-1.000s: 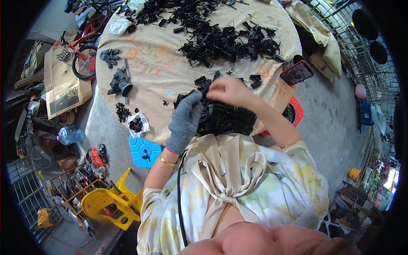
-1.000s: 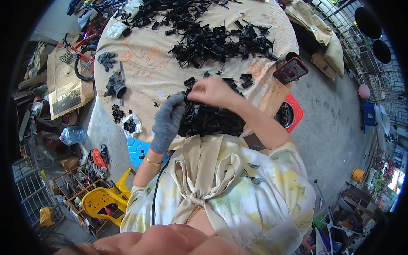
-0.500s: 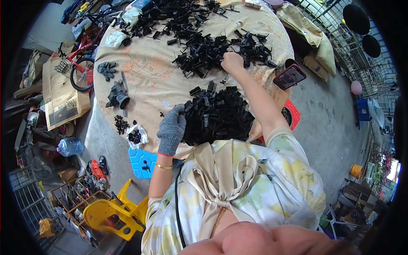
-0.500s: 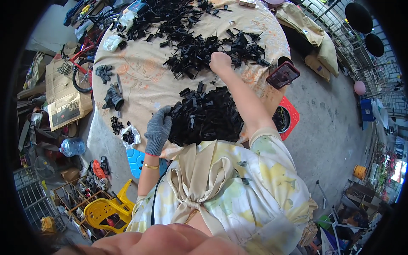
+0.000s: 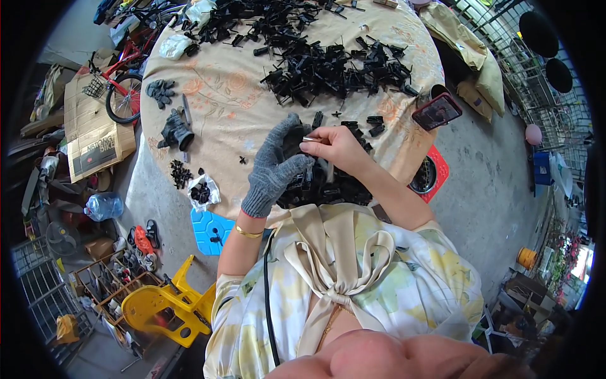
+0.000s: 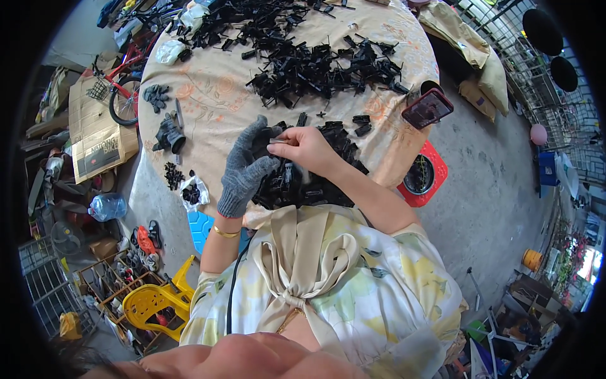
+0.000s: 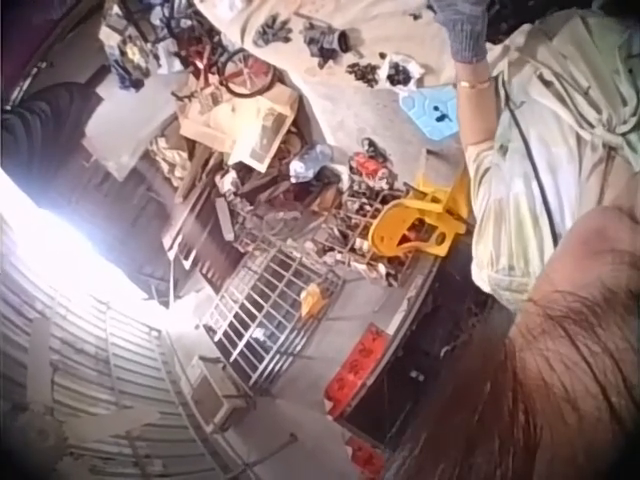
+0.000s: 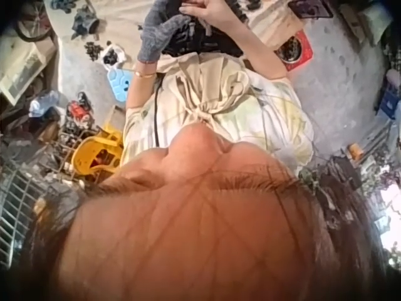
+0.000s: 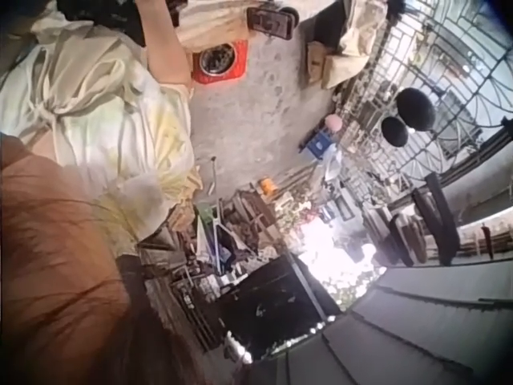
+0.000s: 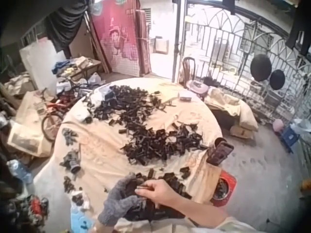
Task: The person is sorting and inspecting a large pile of small black plastic components on a round table.
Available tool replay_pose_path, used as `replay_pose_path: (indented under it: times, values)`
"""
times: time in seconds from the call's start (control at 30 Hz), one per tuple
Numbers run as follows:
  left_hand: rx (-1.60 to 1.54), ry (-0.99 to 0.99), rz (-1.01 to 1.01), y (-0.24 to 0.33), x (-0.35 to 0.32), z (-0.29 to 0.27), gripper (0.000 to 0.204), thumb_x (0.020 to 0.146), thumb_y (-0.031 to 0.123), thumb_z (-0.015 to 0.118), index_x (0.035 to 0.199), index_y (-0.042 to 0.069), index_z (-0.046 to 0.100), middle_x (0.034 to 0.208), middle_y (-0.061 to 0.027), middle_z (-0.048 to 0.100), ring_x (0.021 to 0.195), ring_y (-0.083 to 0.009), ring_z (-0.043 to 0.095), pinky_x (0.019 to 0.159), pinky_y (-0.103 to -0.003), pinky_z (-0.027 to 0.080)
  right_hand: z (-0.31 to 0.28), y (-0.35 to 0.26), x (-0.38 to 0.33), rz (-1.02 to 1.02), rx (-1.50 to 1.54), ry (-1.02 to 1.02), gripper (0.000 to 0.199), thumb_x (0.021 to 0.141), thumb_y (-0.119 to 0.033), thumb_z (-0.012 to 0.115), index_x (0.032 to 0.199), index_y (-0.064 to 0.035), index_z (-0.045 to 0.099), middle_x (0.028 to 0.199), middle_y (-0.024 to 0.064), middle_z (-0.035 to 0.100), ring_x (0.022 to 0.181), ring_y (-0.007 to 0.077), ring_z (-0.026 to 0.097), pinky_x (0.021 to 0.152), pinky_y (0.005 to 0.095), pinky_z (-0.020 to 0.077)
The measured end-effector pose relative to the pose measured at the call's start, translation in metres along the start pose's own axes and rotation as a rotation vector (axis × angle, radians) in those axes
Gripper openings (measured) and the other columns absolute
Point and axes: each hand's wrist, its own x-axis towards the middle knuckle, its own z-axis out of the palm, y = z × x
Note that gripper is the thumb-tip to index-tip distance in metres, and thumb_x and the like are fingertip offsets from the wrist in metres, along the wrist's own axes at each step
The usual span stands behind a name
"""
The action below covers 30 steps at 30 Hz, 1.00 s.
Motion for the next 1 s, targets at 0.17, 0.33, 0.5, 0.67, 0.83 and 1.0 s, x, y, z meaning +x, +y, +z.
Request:
replay_pose_path:
  times: [0.17,0.33,0.5,0.67,0.83,1.0]
  values:
    - [0.178,0.097,0.05,-0.004,-0.011,0.008,0.06,0.078,0.0,0.063,0.13,0.002,0.033,0.117,-0.0107,0.051,0.105,-0.0158,0.051,0.089,-0.029,0.043,0.008,-0.001,-0.018,-0.014,0.119,-0.027,0.02,0.087,-0.013,0.056,0.097,0.0041,0.059,0.068,-0.0025,0.055,0.06,0.0039,0.048,0.056,0.0187,0.0403]
    - [0.141,0.205,0.094,-0.007,-0.015,0.008,0.053,0.079,0.001,0.062,0.126,0.0,0.036,0.11,-0.0093,0.053,0.097,-0.013,0.052,0.082,-0.026,0.045,0.012,-0.013,-0.036,-0.303,-0.134,0.189,0.015,0.089,-0.013,0.052,0.092,0.0002,0.059,0.066,-0.0011,0.053,0.058,0.0045,0.047,0.053,0.0193,0.0394]
    - [0.156,0.2,0.061,-0.003,-0.022,0.012,0.045,0.08,0.003,0.062,0.119,0.0,0.04,0.103,-0.0074,0.054,0.092,-0.0116,0.053,0.079,-0.024,0.045,0.012,-0.012,-0.027,-0.257,-0.095,0.124,0.014,0.086,-0.012,0.055,0.085,0.0019,0.059,0.064,0.0012,0.057,0.057,0.0046,0.05,0.052,0.02,0.041]
    - [0.335,0.21,0.073,0.0,-0.029,0.014,0.035,0.082,0.003,0.06,0.114,0.0,0.045,0.102,-0.0076,0.057,0.09,-0.0113,0.054,0.078,-0.024,0.046,0.013,-0.011,-0.027,-0.203,-0.086,0.056,0.015,0.086,-0.012,0.056,0.084,0.0022,0.059,0.061,0.0013,0.056,0.055,0.0053,0.05,0.05,0.0208,0.0415]
    - [0.396,0.234,0.176,-0.001,-0.032,0.017,0.031,0.081,0.003,0.061,0.109,0.001,0.05,0.103,-0.008,0.058,0.088,-0.0121,0.056,0.077,-0.025,0.046,0.019,-0.017,-0.033,-0.192,-0.099,0.058,0.014,0.087,-0.011,0.054,0.082,0.0017,0.059,0.06,-0.0001,0.055,0.054,0.0051,0.049,0.051,0.0204,0.0405]
    - [0.795,0.172,0.455,-0.007,-0.03,0.004,0.031,0.077,0.002,0.064,0.106,0.0,0.053,0.101,-0.0108,0.059,0.086,-0.0196,0.059,0.079,-0.029,0.047,0.02,-0.008,-0.029,-0.116,0.009,0.026,0.015,0.088,-0.01,0.052,0.08,0.001,0.059,0.06,-0.0023,0.052,0.055,0.0045,0.048,0.051,0.0191,0.039]
